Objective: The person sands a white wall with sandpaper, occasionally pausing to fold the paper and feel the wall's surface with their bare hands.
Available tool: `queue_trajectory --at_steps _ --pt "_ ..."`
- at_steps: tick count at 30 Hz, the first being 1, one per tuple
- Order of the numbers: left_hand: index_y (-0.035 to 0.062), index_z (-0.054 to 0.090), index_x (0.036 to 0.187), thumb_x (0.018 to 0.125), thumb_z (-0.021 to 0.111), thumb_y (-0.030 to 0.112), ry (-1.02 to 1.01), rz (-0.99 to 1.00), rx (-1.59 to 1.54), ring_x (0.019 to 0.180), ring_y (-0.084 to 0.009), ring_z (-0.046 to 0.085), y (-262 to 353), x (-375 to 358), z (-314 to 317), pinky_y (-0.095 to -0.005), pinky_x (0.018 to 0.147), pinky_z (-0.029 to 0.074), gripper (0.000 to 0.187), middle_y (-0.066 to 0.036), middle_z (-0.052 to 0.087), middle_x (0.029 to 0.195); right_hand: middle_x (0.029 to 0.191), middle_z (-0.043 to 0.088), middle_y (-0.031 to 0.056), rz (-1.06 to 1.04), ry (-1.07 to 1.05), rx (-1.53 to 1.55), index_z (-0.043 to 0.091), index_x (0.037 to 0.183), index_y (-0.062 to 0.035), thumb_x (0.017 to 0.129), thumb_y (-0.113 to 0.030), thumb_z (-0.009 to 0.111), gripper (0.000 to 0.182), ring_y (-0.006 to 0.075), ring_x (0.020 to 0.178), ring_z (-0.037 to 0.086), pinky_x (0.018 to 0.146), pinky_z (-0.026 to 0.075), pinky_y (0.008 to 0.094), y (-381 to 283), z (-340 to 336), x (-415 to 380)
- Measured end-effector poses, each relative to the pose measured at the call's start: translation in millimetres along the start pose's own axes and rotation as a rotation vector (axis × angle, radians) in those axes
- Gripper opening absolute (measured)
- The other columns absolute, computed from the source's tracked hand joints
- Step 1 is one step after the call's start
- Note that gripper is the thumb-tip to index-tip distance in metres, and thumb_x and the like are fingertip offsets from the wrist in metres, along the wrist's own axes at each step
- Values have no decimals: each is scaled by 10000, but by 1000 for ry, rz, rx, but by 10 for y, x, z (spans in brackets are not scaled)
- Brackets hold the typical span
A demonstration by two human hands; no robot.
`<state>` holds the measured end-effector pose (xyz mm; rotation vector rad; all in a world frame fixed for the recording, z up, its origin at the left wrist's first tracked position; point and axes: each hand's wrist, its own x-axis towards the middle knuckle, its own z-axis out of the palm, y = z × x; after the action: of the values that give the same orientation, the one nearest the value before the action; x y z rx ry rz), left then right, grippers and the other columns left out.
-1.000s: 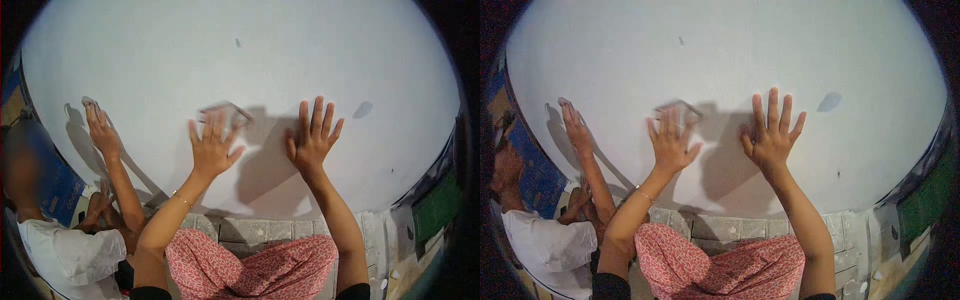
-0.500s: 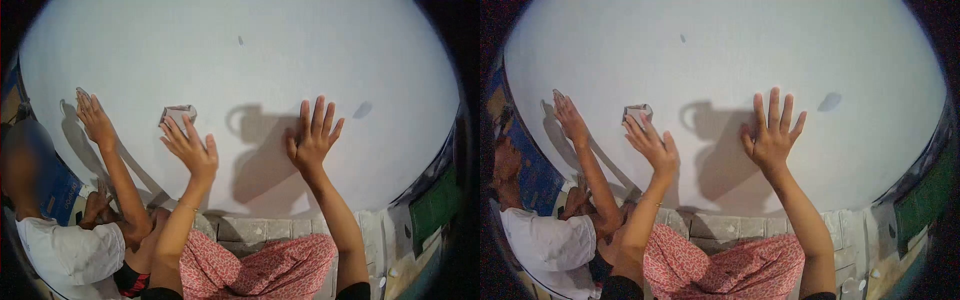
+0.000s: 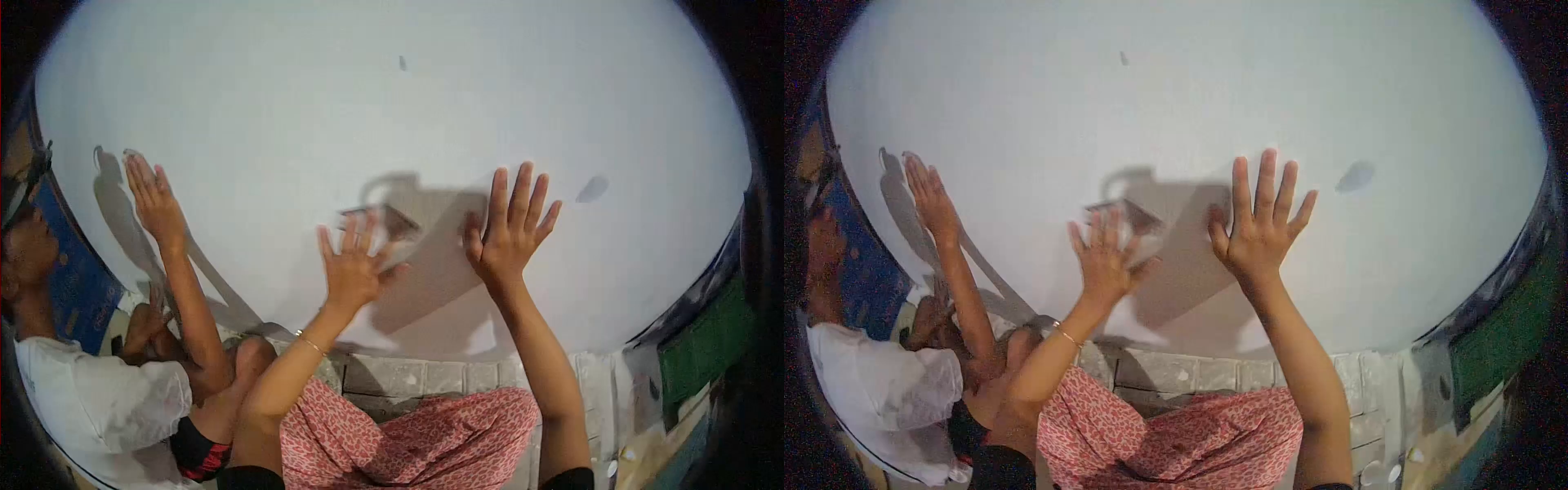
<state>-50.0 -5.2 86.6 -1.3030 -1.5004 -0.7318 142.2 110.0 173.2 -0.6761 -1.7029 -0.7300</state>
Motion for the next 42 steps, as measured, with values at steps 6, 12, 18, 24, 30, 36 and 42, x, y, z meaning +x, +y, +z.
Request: queue_trajectory --at_steps 6,12,18,24,30,36,42 --pt "200 236 1451 862 492 510 212 -485 -185 1386 -419 1 -70 118 -70 -664 1039 20 713 -207 61 1510 1476 285 132 -43 27 12 416 1378 -164 851 -387 455 573 330 1386 193 1092 18 562 11 4 -46" --pt "99 174 1456 906 458 407 91 -191 -12 1374 -451 1 -295 19 -130 -644 1037 -6 691 -251 35 1496 1472 295 131 -46 27 -11 417 1376 -155 856 -385 462 571 323 1388 190 1102 22 541 -5 11 -34" --pt "192 275 1439 895 475 488 73 -254 -134 1379 -439 29 -125 -290 8 -662 1031 -15 650 -235 116 1494 1464 313 129 -88 -26 60 434 1363 -137 831 -315 510 566 324 1378 225 1101 35 546 -48 -66 -130" --pt "192 294 1426 911 414 507 77 -249 -176 1378 -432 59 -54 -374 1 -656 1042 13 616 -214 136 1493 1422 381 120 -577 -276 600 472 1324 -131 804 -230 585 542 291 1316 352 1090 194 514 -615 -210 -238" --pt "77 270 1419 886 478 450 -113 -409 -347 1380 -375 113 171 -404 71 -612 1066 74 683 -214 188 1475 1398 427 66 -775 -316 507 460 1340 -163 923 -369 395 469 224 1296 384 1107 218 425 -1164 -55 7" --pt "106 308 1398 886 468 529 213 -232 -390 1330 -436 183 -97 -584 171 -616 1050 115 682 -230 221 1446 1442 365 25 -885 -397 309 425 1367 -168 915 -544 327 596 190 1326 333 1116 196 397 -1025 -56 83" --pt "74 249 1428 856 500 580 284 -516 -298 1355 -467 66 -155 -274 -146 -644 1037 82 804 -259 131 1466 1453 339 65 -876 -213 188 423 1363 -110 898 -433 436 567 226 1357 281 1114 181 443 -513 -166 744"
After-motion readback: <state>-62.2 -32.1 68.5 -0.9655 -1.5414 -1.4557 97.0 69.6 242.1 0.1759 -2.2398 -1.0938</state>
